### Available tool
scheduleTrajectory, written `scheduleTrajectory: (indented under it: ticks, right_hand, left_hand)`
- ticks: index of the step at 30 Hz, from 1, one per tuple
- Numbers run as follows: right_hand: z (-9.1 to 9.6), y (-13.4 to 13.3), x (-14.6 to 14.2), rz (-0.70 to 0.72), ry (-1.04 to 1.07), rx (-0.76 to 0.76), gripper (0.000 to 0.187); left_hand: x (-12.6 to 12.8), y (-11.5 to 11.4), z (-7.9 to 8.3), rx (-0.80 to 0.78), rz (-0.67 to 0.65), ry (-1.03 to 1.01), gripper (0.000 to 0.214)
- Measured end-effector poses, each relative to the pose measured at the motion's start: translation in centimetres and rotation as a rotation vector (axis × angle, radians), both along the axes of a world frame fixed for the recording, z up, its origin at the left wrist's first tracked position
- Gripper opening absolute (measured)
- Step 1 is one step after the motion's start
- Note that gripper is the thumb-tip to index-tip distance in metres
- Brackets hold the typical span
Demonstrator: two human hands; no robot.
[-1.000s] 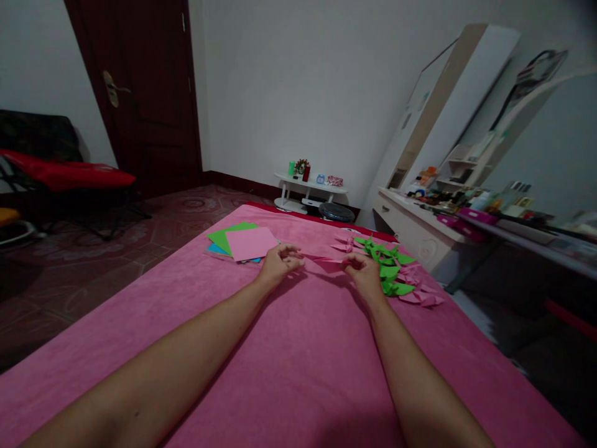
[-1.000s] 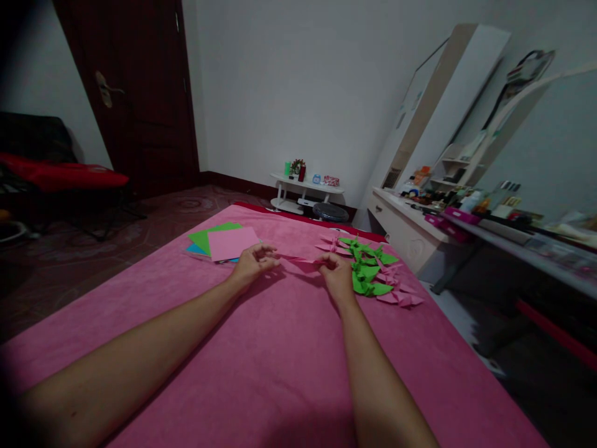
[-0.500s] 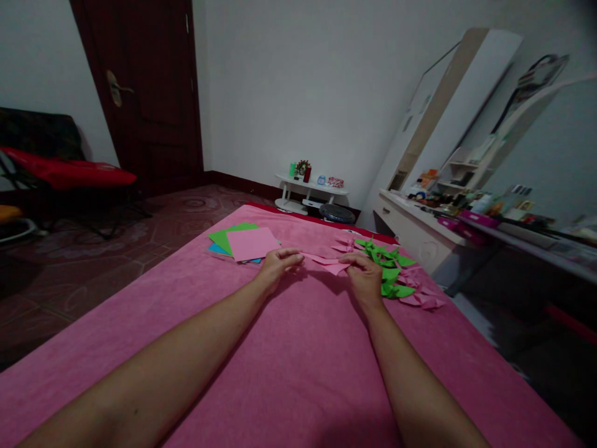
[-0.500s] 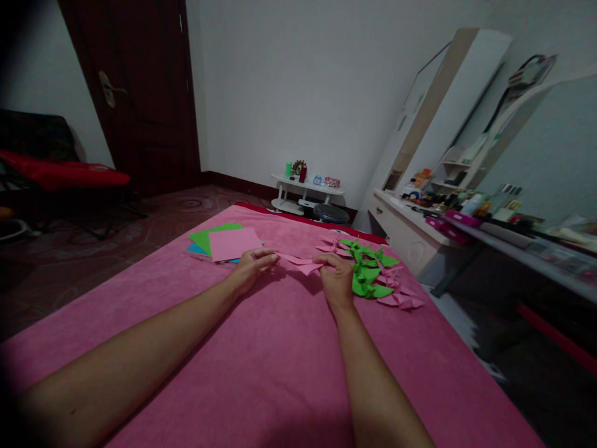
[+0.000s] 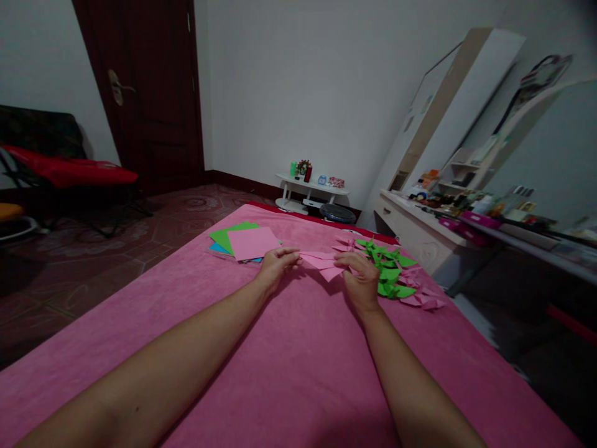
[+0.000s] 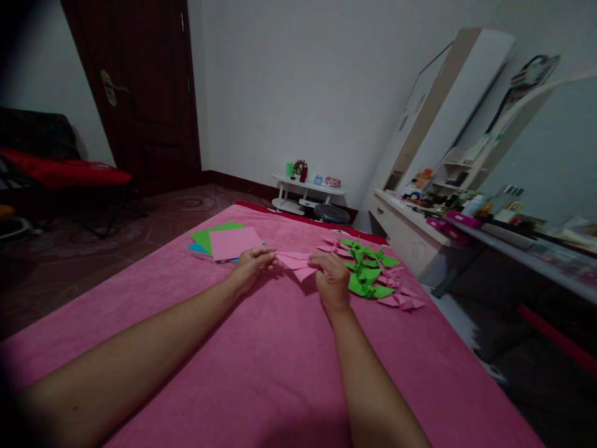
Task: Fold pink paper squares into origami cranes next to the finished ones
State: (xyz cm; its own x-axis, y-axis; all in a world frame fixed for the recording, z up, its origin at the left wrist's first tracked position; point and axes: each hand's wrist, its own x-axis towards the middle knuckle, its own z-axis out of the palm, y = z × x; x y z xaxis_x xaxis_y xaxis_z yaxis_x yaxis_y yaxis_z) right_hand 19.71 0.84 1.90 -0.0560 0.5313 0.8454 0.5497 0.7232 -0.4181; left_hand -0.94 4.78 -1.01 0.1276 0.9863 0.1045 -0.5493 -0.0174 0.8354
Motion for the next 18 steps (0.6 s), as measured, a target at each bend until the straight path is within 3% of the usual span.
scheduleTrajectory:
  ticks: [8,18]
  right_hand:
    - [0.05,-0.18,0.17,0.001,-0.049,0.048,0.036]
    - [0.12,-0.79,-0.8,-0.013,-0.23,0.079,0.029]
  left_hand:
    - [0.01,0.29,-0.13,-0.001,0.005,0.004,0.02]
    - [-0.05,-0.11,-0.07,0.009,0.008,-0.029,0.04]
